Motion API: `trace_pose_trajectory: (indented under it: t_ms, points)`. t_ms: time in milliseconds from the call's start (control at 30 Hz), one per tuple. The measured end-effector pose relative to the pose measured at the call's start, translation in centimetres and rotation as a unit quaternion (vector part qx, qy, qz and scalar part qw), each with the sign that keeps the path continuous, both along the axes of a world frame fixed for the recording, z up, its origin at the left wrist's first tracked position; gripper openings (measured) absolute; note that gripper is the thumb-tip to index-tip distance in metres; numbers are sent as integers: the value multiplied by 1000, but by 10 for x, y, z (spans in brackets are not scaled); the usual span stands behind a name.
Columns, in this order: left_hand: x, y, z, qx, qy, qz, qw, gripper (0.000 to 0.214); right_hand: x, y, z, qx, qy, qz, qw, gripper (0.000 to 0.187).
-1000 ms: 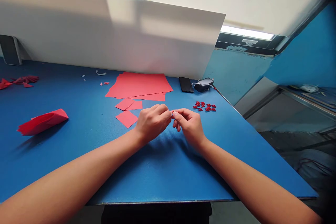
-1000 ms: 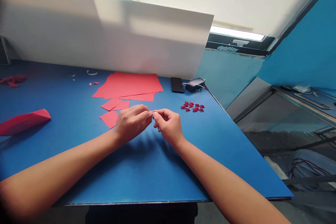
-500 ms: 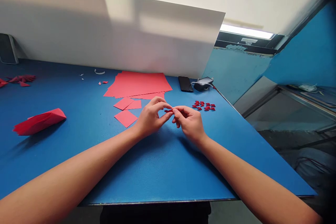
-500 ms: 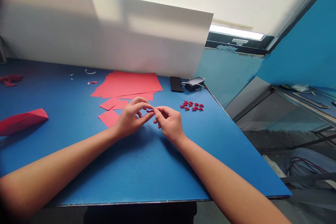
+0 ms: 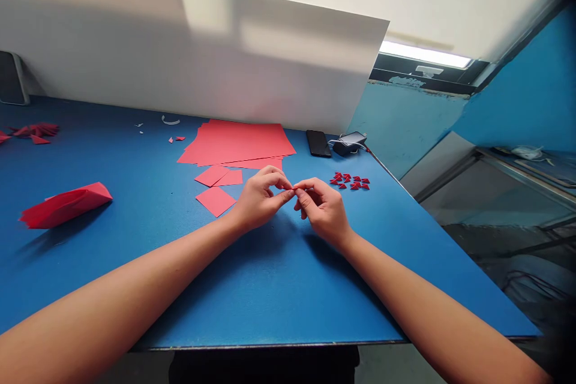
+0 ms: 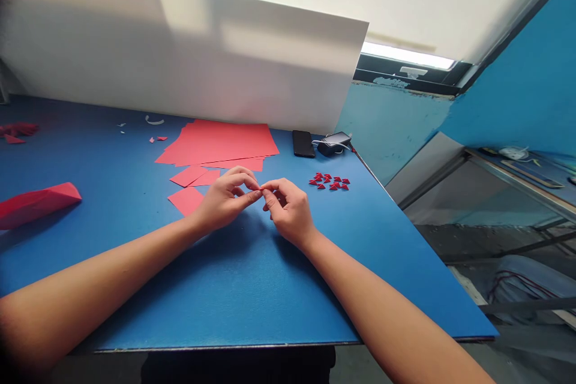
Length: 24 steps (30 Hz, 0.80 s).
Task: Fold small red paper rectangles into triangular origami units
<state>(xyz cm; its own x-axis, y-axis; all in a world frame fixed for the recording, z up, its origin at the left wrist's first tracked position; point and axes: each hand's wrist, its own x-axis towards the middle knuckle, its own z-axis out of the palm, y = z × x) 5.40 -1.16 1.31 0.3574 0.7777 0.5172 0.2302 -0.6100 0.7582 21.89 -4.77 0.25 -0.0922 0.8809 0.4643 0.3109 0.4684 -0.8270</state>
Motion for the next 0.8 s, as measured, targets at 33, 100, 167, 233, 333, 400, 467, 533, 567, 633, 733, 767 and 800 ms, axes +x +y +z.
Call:
trace_pose_trajectory:
  t_ms: [33, 100, 167, 233, 333, 400, 467, 533, 567, 633, 733, 767, 800]
  points:
    - [0, 1, -1, 8, -4, 3, 1000, 11, 1, 0, 0, 13, -12, -2, 1000, 13]
    - [0, 2, -2, 30, -12, 11, 999, 8, 2, 0, 2, 57, -48, -11, 997, 10]
    - [0, 2, -3, 51, -13, 26, 998, 6, 4, 1, 3, 118, -93, -35, 988, 9]
    - [1, 0, -2, 54, -9, 61, 997, 12, 7, 3, 3, 180, -131, -75, 972, 9]
    - [4, -6, 0, -11, 0, 63, 998, 18, 11, 6, 3, 261, -175, -135, 940, 9]
    - [6, -10, 2, -79, -17, 8, 997, 25, 12, 7, 2, 300, -209, -149, 919, 9]
    - [9, -14, 3, -144, -58, -41, 987, 30, 12, 7, 1, 316, -243, -145, 905, 10]
    - [10, -15, 3, -201, -103, -56, 973, 33, 10, 5, 1, 314, -265, -130, 902, 12]
    - [11, -15, 2, -227, -122, -57, 965, 35, 9, 4, 2, 309, -268, -122, 904, 13]
    - [11, -14, 0, -267, -154, -55, 950, 36, 6, 2, 3, 292, -251, -106, 917, 16]
    - [10, -12, -1, -297, -177, -57, 937, 33, 4, -1, 6, 241, -166, -114, 949, 15]
    - [9, -11, -1, -302, -175, -56, 936, 32, 4, -1, 7, 211, -128, -127, 961, 12]
    - [8, -11, -1, -306, -170, -53, 935, 32, 4, -1, 8, 174, -88, -140, 971, 10]
